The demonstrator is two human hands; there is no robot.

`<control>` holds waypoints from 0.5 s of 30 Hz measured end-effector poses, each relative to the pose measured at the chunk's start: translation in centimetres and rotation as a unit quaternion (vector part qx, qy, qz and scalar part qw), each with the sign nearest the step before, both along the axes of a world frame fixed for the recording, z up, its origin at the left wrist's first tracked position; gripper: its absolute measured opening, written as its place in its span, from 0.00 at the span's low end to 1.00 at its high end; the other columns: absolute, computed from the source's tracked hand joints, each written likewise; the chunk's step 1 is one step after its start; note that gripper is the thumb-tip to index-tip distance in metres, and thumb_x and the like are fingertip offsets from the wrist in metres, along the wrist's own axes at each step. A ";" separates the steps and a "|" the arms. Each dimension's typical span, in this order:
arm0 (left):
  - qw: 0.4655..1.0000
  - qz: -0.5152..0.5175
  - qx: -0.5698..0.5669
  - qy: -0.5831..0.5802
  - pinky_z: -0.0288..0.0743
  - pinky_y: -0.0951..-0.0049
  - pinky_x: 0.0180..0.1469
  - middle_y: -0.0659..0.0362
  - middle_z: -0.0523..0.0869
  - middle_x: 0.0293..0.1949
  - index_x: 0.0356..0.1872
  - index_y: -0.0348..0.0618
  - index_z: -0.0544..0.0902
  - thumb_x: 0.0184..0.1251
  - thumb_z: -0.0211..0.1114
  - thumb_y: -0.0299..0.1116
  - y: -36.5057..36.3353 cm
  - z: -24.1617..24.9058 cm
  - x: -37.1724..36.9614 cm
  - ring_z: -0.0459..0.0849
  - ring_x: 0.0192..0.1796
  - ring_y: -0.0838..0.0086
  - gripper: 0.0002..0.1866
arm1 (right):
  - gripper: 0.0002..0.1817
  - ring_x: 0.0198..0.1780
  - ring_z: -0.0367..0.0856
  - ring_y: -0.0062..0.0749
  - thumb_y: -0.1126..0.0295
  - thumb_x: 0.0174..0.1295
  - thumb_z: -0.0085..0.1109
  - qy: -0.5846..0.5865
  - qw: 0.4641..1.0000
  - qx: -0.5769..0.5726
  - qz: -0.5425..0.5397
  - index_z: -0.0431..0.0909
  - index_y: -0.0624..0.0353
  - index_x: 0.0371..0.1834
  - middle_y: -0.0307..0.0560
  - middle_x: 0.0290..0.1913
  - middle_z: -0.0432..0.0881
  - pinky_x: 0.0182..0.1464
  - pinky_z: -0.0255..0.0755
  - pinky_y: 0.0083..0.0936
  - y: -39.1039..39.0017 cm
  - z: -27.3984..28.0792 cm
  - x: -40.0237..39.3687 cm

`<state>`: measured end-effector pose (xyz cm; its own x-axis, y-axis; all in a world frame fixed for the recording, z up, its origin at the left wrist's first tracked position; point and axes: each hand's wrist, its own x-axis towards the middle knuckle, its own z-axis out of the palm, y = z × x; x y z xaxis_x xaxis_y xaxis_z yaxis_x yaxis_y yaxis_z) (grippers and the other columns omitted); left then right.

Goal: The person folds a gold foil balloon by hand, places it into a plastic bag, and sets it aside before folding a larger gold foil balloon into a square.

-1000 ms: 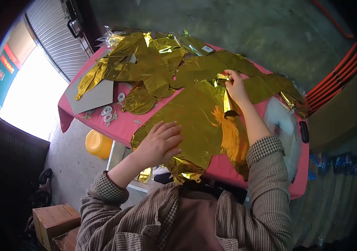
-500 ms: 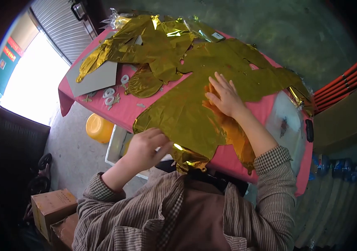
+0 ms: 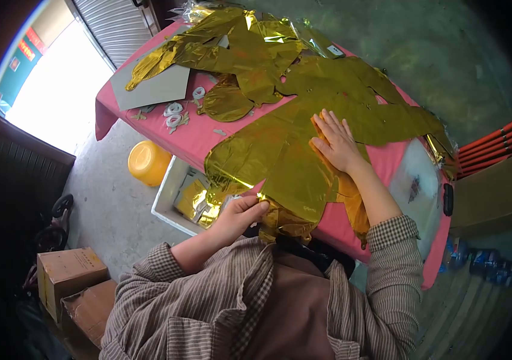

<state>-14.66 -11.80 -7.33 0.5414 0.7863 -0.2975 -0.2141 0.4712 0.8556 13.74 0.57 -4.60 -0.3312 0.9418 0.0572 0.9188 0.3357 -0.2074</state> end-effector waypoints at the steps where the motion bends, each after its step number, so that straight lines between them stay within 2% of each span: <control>1: 1.000 0.002 -0.001 -0.001 0.68 0.83 0.39 0.68 0.81 0.36 0.48 0.36 0.79 0.69 0.56 0.39 -0.1 0.1 0.2 0.74 0.36 0.88 0.16 | 0.32 0.74 0.42 0.37 0.47 0.66 0.41 0.004 1.000 0.007 0.003 0.54 0.48 0.70 0.48 0.73 0.49 0.72 0.33 0.38 0.1 -0.2 0.1; 3: 0.995 0.029 0.060 0.079 0.66 0.85 0.30 0.70 0.80 0.26 0.38 0.37 0.83 0.67 0.59 0.37 -0.1 0.9 0.5 0.72 0.27 0.89 0.13 | 0.32 0.74 0.42 0.37 0.47 0.65 0.41 0.008 1.000 0.016 0.008 0.54 0.48 0.70 0.48 0.73 0.50 0.72 0.34 0.38 0.1 -0.1 0.0; 4: 0.995 0.030 0.060 0.079 0.66 0.85 0.30 0.70 0.80 0.26 0.38 0.37 0.83 0.67 0.59 0.37 -0.1 0.8 0.4 0.72 0.27 0.89 0.13 | 0.32 0.74 0.43 0.37 0.47 0.65 0.41 0.009 1.000 0.017 0.005 0.55 0.48 0.70 0.48 0.72 0.50 0.72 0.34 0.38 0.1 -0.1 0.0; 6: 0.978 0.016 0.137 0.153 0.66 0.84 0.25 0.69 0.77 0.20 0.30 0.37 0.83 0.65 0.61 0.36 0.0 0.8 0.3 0.71 0.23 0.88 0.12 | 0.32 0.74 0.43 0.37 0.47 0.65 0.41 0.011 1.000 0.019 0.000 0.55 0.48 0.70 0.48 0.72 0.51 0.72 0.34 0.38 0.0 -0.1 0.0; 9: 0.970 -0.005 0.146 0.197 0.64 0.83 0.27 0.70 0.75 0.20 0.26 0.36 0.80 0.65 0.61 0.37 -0.1 2.3 0.1 0.69 0.24 0.89 0.14 | 0.32 0.74 0.43 0.37 0.47 0.65 0.41 0.012 1.000 0.013 -0.002 0.55 0.48 0.70 0.48 0.72 0.50 0.72 0.34 0.38 -0.1 -0.1 0.1; 12: 0.973 0.022 0.153 0.173 0.65 0.82 0.26 0.70 0.75 0.19 0.23 0.36 0.78 0.65 0.61 0.37 -0.2 2.2 0.5 0.70 0.24 0.88 0.15 | 0.32 0.74 0.43 0.37 0.46 0.65 0.41 0.007 1.000 0.005 -0.009 0.55 0.47 0.70 0.48 0.72 0.50 0.72 0.34 0.39 -0.3 0.1 0.1; 15: 0.971 0.018 0.164 0.175 0.68 0.80 0.23 0.66 0.76 0.17 0.27 0.33 0.80 0.65 0.61 0.35 0.0 2.4 0.4 0.73 0.20 0.85 0.13 | 0.32 0.74 0.42 0.37 0.47 0.66 0.40 0.009 1.000 0.007 -0.017 0.54 0.46 0.70 0.49 0.73 0.49 0.72 0.34 0.39 -0.6 0.1 0.2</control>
<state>-14.24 -11.79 -4.91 0.4218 0.8868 -0.1890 0.1060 0.1588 0.9816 13.96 0.02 -4.51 -0.2985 0.9514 0.0762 0.9258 0.3080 -0.2193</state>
